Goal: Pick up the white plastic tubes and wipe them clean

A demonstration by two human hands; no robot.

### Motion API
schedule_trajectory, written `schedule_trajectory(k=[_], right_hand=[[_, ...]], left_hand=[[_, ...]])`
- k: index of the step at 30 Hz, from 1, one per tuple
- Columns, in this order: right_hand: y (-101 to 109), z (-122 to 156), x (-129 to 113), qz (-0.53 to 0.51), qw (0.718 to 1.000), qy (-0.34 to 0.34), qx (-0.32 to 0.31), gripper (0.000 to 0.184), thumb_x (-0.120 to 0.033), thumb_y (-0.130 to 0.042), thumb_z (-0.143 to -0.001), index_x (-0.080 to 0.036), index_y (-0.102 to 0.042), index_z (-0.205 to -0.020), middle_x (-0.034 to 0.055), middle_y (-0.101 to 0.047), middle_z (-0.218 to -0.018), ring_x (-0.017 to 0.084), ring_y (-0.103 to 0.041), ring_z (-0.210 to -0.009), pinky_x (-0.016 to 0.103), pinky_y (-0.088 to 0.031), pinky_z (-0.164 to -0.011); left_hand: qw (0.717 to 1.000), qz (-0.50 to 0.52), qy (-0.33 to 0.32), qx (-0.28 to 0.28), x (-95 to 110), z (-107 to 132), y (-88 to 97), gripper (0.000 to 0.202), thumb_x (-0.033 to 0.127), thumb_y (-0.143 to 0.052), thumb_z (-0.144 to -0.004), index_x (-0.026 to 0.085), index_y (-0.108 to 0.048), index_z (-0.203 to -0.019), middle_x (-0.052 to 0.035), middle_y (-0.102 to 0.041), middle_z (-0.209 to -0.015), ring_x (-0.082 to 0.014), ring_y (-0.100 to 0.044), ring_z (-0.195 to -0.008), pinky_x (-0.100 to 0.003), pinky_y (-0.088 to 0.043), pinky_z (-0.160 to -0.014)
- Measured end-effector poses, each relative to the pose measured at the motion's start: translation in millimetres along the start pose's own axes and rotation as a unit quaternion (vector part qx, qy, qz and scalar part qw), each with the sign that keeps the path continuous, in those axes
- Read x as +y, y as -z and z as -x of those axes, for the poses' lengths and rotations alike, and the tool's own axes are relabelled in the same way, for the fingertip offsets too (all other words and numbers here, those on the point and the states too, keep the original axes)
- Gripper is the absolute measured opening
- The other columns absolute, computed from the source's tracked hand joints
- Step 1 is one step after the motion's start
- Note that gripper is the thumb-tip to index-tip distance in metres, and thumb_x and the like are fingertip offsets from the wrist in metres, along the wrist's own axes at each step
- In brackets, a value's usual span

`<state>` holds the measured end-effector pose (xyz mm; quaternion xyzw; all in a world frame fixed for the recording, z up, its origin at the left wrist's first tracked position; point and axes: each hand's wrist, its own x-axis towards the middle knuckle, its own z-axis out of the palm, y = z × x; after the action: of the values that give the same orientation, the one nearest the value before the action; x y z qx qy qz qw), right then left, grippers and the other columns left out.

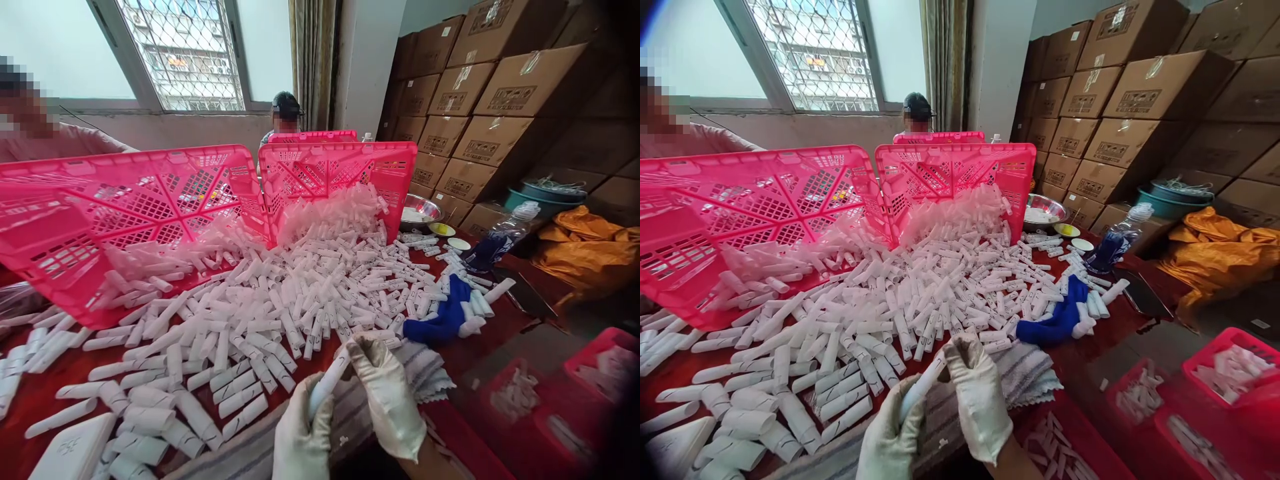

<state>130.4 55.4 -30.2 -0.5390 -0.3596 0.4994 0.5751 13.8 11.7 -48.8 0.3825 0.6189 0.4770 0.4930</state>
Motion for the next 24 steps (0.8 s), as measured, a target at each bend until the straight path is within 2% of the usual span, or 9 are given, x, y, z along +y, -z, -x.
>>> schedule_trajectory(k=[3, 5, 10, 13, 15, 17, 20, 22, 24], right_hand=[[10, -4, -2, 0.038, 0.998, 0.019, -0.045, 0.033, -0.052, -0.064, -0.075, -0.019, -0.058, -0.073, -0.0039, -0.05, -0.059, 0.011, -0.046, -0.055, 0.024, -0.04, -0.054], [18, -9, 0, 0.052, 0.996, 0.017, -0.074, 0.034, -0.052, -0.064, -0.075, -0.019, -0.057, -0.067, -0.0044, -0.048, -0.056, 0.011, -0.043, -0.053, 0.024, -0.037, -0.052], [20, -11, 0, 0.064, 0.988, 0.032, -0.135, 0.03, -0.049, -0.067, -0.073, -0.02, -0.06, -0.071, -0.0034, -0.052, -0.061, 0.012, -0.048, -0.057, 0.024, -0.04, -0.055], [15, -3, -6, 0.085, 0.98, 0.066, -0.17, 0.025, -0.044, -0.066, -0.076, -0.02, -0.061, -0.07, -0.0026, -0.054, -0.067, 0.013, -0.05, -0.064, 0.024, -0.042, -0.061], [11, 1, -9, 0.073, 0.981, 0.055, -0.172, 0.025, -0.043, -0.066, -0.076, -0.019, -0.061, -0.07, -0.0031, -0.053, -0.065, 0.012, -0.048, -0.062, 0.023, -0.042, -0.06], [7, 4, -11, 0.045, 0.986, 0.018, -0.158, 0.027, -0.044, -0.067, -0.075, -0.018, -0.06, -0.069, -0.0042, -0.051, -0.06, 0.01, -0.045, -0.057, 0.022, -0.039, -0.055], [2, 6, -13, 0.014, 0.991, -0.025, -0.13, 0.033, -0.048, -0.068, -0.072, -0.018, -0.058, -0.065, -0.0057, -0.047, -0.052, 0.009, -0.041, -0.05, 0.022, -0.034, -0.05], [1, 7, -13, 0.007, 0.993, -0.039, -0.11, 0.034, -0.05, -0.067, -0.072, -0.018, -0.057, -0.065, -0.0061, -0.047, -0.049, 0.009, -0.04, -0.048, 0.022, -0.033, -0.048], [0, 9, -13, 0.013, 0.994, -0.04, -0.096, 0.033, -0.05, -0.066, -0.073, -0.018, -0.057, -0.066, -0.006, -0.047, -0.049, 0.009, -0.04, -0.047, 0.022, -0.033, -0.048]], left_hand=[[0.997, 0.022, 0.054, -0.051, -2, -4, 6.6, 0.058, 0.066, -0.055, -0.071, 0.015, -0.064, -0.097, -0.0006, -0.061, -0.065, -0.0123, -0.055, -0.055, -0.02, -0.047, -0.049], [0.996, 0.013, 0.055, -0.074, -3, -5, 11.4, 0.056, 0.065, -0.053, -0.074, 0.014, -0.065, -0.095, 0.0008, -0.058, -0.058, -0.0118, -0.054, -0.051, -0.021, -0.047, -0.051], [0.992, -0.044, -0.122, -0.003, 1, -3, 16.1, 0.049, 0.06, -0.063, -0.068, 0.019, -0.068, -0.093, -0.0086, -0.069, -0.091, -0.0229, -0.064, -0.084, -0.03, -0.052, -0.074], [0.996, -0.035, -0.078, -0.016, 1, -1, 13.1, 0.049, 0.06, -0.057, -0.074, 0.017, -0.068, -0.093, -0.0069, -0.07, -0.08, -0.021, -0.066, -0.075, -0.03, -0.053, -0.07], [0.996, -0.046, -0.072, -0.007, -3, 0, 10.9, 0.048, 0.059, -0.055, -0.076, 0.016, -0.068, -0.093, -0.0061, -0.071, -0.077, -0.0203, -0.066, -0.073, -0.029, -0.053, -0.069], [0.985, -0.084, -0.144, 0.034, -10, 0, 9.3, 0.042, 0.054, -0.057, -0.078, 0.017, -0.067, -0.096, -0.0078, -0.072, -0.088, -0.0215, -0.067, -0.081, -0.03, -0.052, -0.076], [0.945, -0.141, -0.283, 0.082, -22, -2, 7.7, 0.031, 0.039, -0.054, -0.084, 0.018, -0.064, -0.104, -0.01, -0.072, -0.101, -0.0215, -0.067, -0.092, -0.032, -0.05, -0.086], [0.929, -0.16, -0.322, 0.089, -27, -4, 6.5, 0.027, 0.034, -0.052, -0.086, 0.018, -0.063, -0.106, -0.01, -0.072, -0.102, -0.0205, -0.068, -0.091, -0.031, -0.051, -0.086], [0.928, -0.171, -0.319, 0.088, -30, -5, 4.5, 0.028, 0.035, -0.052, -0.087, 0.018, -0.063, -0.106, -0.0093, -0.072, -0.101, -0.0202, -0.069, -0.088, -0.029, -0.054, -0.082]])
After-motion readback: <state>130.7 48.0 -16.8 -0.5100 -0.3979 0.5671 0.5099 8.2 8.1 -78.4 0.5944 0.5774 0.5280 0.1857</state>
